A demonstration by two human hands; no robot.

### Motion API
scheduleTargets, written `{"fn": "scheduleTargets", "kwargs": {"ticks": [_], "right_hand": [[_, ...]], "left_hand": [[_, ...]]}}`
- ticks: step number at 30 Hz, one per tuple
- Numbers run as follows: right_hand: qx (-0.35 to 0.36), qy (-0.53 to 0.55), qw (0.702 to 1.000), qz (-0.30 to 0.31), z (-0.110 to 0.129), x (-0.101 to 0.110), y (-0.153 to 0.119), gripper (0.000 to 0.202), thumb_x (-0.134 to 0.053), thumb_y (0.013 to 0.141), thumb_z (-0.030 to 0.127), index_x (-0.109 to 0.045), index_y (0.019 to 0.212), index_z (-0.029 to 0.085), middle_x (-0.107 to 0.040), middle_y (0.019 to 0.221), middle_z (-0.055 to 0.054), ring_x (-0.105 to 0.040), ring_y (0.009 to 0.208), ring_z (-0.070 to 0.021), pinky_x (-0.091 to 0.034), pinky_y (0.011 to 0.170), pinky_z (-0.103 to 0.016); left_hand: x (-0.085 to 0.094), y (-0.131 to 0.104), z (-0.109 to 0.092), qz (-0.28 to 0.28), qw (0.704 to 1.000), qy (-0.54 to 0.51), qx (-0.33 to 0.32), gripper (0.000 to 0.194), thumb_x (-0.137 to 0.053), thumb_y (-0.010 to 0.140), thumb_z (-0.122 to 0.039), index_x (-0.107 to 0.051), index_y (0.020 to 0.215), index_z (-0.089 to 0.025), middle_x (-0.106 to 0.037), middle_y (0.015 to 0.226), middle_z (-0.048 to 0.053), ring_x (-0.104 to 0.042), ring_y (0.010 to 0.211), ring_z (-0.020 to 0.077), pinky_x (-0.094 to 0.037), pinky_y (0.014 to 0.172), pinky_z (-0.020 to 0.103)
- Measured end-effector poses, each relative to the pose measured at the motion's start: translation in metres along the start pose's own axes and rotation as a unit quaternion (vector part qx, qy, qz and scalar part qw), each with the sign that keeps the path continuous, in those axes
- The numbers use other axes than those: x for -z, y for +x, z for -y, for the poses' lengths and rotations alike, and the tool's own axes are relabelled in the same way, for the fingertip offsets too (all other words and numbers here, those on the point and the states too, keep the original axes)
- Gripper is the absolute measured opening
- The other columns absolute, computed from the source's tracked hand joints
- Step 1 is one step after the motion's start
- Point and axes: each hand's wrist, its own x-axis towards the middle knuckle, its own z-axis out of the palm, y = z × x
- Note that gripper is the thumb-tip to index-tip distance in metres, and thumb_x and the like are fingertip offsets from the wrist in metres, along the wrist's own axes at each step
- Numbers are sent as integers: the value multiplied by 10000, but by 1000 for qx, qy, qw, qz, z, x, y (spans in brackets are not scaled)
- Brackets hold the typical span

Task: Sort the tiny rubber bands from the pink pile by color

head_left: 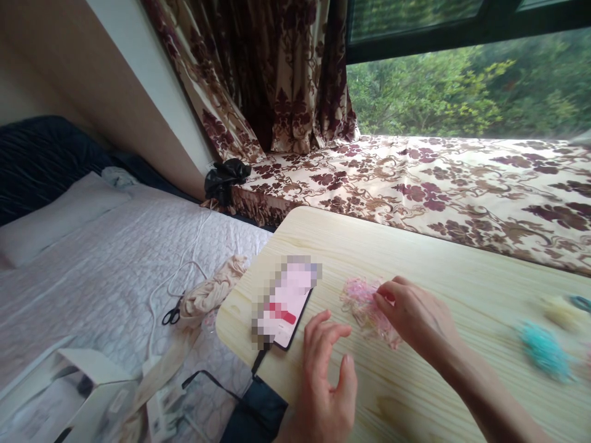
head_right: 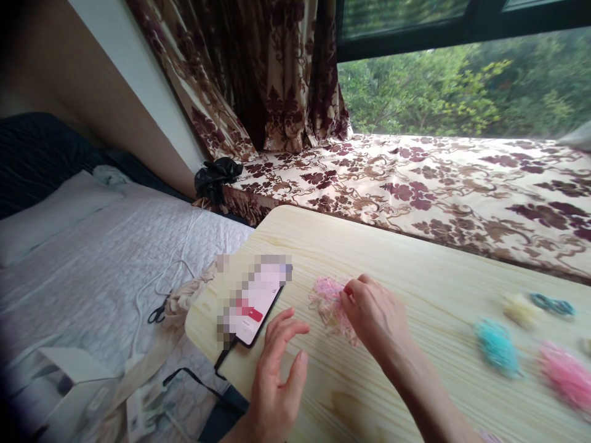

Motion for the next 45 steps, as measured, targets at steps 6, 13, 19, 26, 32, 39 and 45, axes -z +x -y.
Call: {"fn": "scheduleTargets", "kwargs": {"ticks": [6,13,19,26,32,39,45], "right_hand": [[5,109,994,-3,-11,8,-6,300,-480,799,425,-687,690,237,-660,732,-36,-583,612,-158,-412,591,-291],[-2,228,973,27,-14,15,-10,377,-452,761,518,-654,667,215,-645,566,-23,-592,537,-166,-454,520,-275],[-13,270,962,27,-15,15,-11,385,-472,740,537,-632,618,209,-656,564,-40,-580,505,-155,-464,497,-270],[-32,285,958,19,-24,10,-15,333,-544,679,473,-709,763,197,-719,647,-59,-650,584,-200,-508,565,-314],[-42,300,953,26,-28,8,-18,354,-592,614,483,-724,779,199,-756,735,-75,-689,669,-232,-538,659,-352],[-56,313,947,34,-26,8,-21,390,-590,605,503,-717,808,195,-753,717,-71,-694,663,-226,-529,638,-338],[-64,313,947,27,-25,8,-23,353,-572,629,509,-696,753,202,-715,614,-56,-662,582,-204,-498,573,-315]], "left_hand": [[2,2,-1,7,1000,5,-8,394,-466,867,-52,-557,1203,-238,-614,1277,89,-478,1325,262,-446,1078,474],[2,1,-1,18,1000,10,-13,395,-452,879,-45,-530,1215,-239,-588,1306,83,-449,1340,236,-422,1098,454],[1,1,0,17,1000,15,-18,414,-459,873,-43,-516,1224,-255,-588,1305,65,-437,1342,220,-414,1105,426],[1,3,1,19,999,17,-24,403,-453,876,-46,-519,1214,-256,-603,1270,62,-445,1330,218,-415,1100,425],[1,0,0,18,999,20,-17,407,-457,878,-49,-520,1222,-258,-597,1287,65,-443,1332,220,-417,1098,424],[1,1,0,16,1000,18,-18,400,-461,876,-54,-534,1208,-265,-603,1284,60,-452,1328,221,-423,1094,424],[2,1,0,22,999,20,-15,399,-465,870,-52,-546,1193,-271,-609,1268,54,-452,1326,229,-419,1094,443]]}}
